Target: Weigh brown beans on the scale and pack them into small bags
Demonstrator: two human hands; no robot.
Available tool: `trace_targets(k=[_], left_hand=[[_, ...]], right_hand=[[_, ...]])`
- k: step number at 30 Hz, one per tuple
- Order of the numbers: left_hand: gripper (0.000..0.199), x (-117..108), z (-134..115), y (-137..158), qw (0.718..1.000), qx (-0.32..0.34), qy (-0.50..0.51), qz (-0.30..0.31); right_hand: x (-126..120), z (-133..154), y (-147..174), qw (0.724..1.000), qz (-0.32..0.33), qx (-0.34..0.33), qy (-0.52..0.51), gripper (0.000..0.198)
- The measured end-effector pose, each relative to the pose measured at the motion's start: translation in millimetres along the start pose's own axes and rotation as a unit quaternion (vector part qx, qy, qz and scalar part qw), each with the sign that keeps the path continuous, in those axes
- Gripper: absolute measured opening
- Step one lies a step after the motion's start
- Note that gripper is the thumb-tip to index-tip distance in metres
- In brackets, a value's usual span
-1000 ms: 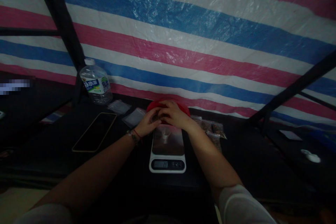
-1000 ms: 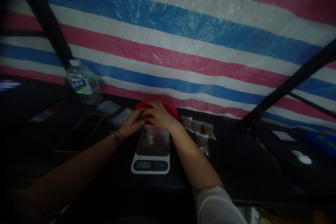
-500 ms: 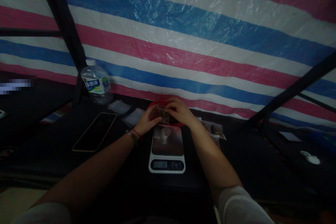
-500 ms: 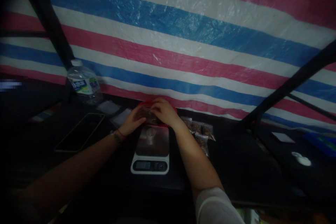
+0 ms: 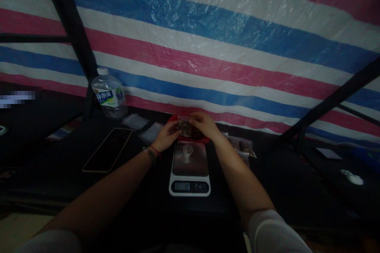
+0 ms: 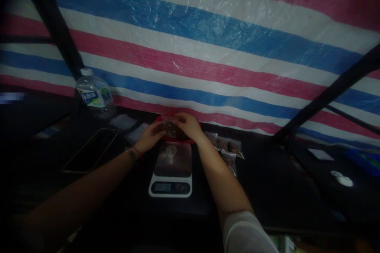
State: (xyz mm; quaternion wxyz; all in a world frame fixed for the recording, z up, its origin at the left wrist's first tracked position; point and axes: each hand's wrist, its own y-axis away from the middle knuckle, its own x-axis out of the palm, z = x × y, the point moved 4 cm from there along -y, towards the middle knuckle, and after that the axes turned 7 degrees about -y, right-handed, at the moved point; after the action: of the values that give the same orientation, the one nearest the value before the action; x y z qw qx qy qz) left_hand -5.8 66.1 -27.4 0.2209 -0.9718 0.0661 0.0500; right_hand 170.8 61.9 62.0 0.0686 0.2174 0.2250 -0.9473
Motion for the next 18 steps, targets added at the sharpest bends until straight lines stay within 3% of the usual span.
trace_targets(k=[7,18], left_hand=[[0.034,-9,-10,-2,0.999,-0.024,-0.025,-0.034],[0.038,-15,-8,-6,0.993,-0.081,-0.032,-0.084]], right_hand=[[7,-4,0,0.998,0.019,0.028,0.051,0.016],[8,-13,-1,0.998,0.011,0.052,0.037,0.016]])
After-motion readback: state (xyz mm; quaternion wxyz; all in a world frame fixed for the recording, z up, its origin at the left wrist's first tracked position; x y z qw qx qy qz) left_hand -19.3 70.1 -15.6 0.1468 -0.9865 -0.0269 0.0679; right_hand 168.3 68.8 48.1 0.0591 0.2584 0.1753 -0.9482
